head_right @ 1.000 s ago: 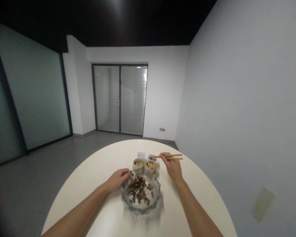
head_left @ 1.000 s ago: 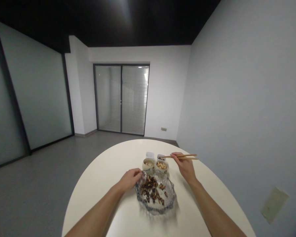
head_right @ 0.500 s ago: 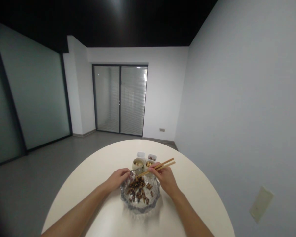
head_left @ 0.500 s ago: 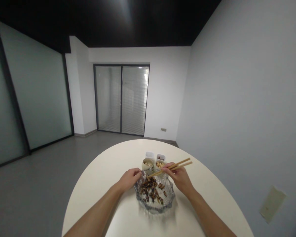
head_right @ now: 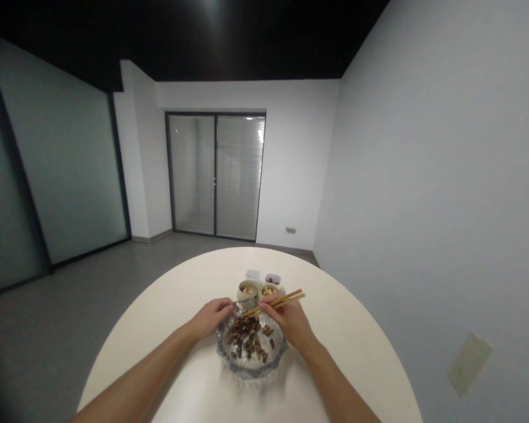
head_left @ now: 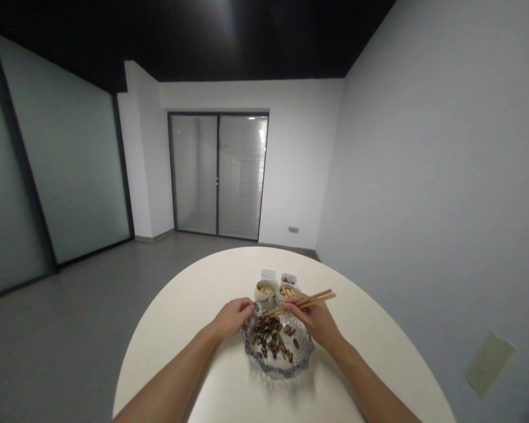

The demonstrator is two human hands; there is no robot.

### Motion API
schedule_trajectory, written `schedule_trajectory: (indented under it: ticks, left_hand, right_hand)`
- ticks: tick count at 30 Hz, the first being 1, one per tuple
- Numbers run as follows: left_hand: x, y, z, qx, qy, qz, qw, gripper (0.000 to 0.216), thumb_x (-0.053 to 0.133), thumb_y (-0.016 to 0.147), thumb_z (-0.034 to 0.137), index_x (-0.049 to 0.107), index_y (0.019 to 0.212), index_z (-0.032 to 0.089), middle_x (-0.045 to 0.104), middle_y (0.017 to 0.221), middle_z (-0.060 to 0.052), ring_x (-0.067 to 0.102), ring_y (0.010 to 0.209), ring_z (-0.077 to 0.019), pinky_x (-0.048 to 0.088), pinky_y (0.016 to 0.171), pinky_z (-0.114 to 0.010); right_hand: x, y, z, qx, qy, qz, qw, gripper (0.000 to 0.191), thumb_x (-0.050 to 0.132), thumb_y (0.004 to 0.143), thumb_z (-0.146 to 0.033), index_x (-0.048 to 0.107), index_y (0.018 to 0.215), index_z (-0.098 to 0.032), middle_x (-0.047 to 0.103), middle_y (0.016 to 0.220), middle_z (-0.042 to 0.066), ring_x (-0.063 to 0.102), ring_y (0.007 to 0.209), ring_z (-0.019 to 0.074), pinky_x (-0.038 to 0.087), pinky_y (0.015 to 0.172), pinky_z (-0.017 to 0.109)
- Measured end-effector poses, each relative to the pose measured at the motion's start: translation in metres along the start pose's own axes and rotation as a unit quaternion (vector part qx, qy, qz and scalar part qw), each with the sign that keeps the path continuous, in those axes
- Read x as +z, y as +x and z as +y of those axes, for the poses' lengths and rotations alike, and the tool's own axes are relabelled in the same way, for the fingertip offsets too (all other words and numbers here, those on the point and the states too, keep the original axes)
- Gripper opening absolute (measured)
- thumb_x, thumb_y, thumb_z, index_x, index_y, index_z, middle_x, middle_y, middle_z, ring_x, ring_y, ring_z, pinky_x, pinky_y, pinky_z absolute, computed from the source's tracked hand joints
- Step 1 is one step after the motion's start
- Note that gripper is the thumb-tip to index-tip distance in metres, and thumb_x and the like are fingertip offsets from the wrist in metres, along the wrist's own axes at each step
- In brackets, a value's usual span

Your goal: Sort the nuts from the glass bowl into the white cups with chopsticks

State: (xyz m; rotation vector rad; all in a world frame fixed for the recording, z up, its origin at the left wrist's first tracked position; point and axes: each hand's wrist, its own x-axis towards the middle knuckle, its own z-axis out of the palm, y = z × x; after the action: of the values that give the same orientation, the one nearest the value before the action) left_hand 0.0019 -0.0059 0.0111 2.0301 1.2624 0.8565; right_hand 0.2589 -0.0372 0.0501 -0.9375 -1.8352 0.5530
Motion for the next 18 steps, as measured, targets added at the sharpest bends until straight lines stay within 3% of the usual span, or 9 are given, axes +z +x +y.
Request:
schedule_trajectory:
  ticks: [13, 18]
  left_hand:
    - [0.0, -0.002, 0.002, -0.002, -0.008, -0.001, 1.0, 0.038, 0.044, 0.089, 0.043, 0.071, 0.089, 0.016, 0.072, 0.086, -0.005, 0.062, 0.082, -0.0206, 0.044, 0.074, -0.028]
    - [0.0, -0.002, 0.001, -0.002, -0.009, -0.003, 1.0, 0.037, 0.044, 0.089, 0.041, 0.071, 0.089, 0.016, 0.072, 0.085, -0.005, 0.062, 0.082, -0.0202, 0.043, 0.073, -0.027]
  right_hand:
    - [-0.007, 0.0, -0.002, -0.028, -0.01, 0.027, 0.999, 0.024, 0.068, 0.089, -0.044, 0.076, 0.09, -0.022, 0.078, 0.087, 0.005, 0.073, 0.079, 0.0235, 0.06, 0.071, 0.034]
    - [-0.014, 0.0, -0.01, -0.047, -0.018, 0.068, 0.996, 0.022, 0.068, 0.089, -0.043, 0.076, 0.09, -0.023, 0.078, 0.086, 0.004, 0.074, 0.079, 0.0224, 0.061, 0.071, 0.032]
